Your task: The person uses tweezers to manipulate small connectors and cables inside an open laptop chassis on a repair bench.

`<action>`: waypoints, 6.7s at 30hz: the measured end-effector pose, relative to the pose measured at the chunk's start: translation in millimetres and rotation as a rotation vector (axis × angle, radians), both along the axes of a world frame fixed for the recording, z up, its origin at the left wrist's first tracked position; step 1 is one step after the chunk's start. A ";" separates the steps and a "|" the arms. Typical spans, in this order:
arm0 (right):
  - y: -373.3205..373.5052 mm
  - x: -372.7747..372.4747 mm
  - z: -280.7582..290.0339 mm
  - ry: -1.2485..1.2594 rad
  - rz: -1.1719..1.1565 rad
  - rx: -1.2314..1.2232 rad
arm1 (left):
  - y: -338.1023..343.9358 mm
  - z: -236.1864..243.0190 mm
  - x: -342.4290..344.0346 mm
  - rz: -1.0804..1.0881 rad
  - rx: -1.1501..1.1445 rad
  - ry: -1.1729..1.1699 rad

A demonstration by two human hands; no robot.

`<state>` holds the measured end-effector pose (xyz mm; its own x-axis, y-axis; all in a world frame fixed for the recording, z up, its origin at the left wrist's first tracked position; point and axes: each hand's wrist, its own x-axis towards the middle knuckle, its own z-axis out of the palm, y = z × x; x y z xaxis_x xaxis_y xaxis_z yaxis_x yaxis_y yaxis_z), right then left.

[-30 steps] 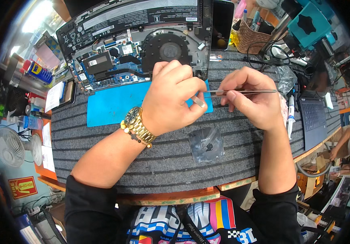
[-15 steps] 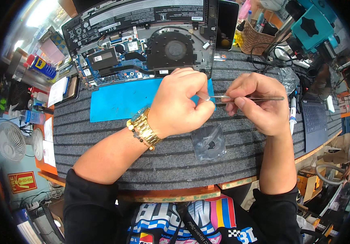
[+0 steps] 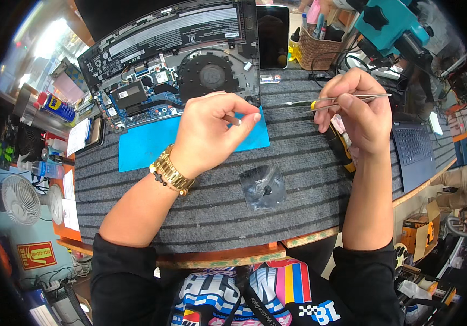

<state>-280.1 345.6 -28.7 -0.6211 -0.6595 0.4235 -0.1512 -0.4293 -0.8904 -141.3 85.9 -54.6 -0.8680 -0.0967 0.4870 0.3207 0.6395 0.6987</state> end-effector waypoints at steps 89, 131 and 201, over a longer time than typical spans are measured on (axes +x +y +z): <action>-17.9 -5.4 -8.5 -0.095 -0.316 -0.184 | 37.6 8.5 -41.8 -0.118 0.318 -0.458; -65.8 15.1 -75.2 -0.024 -0.262 0.333 | -23.2 -51.2 -3.4 0.101 0.409 -0.292; -76.1 21.5 -72.9 0.175 -0.373 0.436 | -27.6 -54.7 -15.4 0.069 -0.136 0.224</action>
<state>-258.6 269.5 -101.6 -0.7898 -0.5462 0.2792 -0.3814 0.0808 -0.9209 -156.7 58.3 -109.2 -0.7304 -0.0725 0.6791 0.4100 0.7487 0.5209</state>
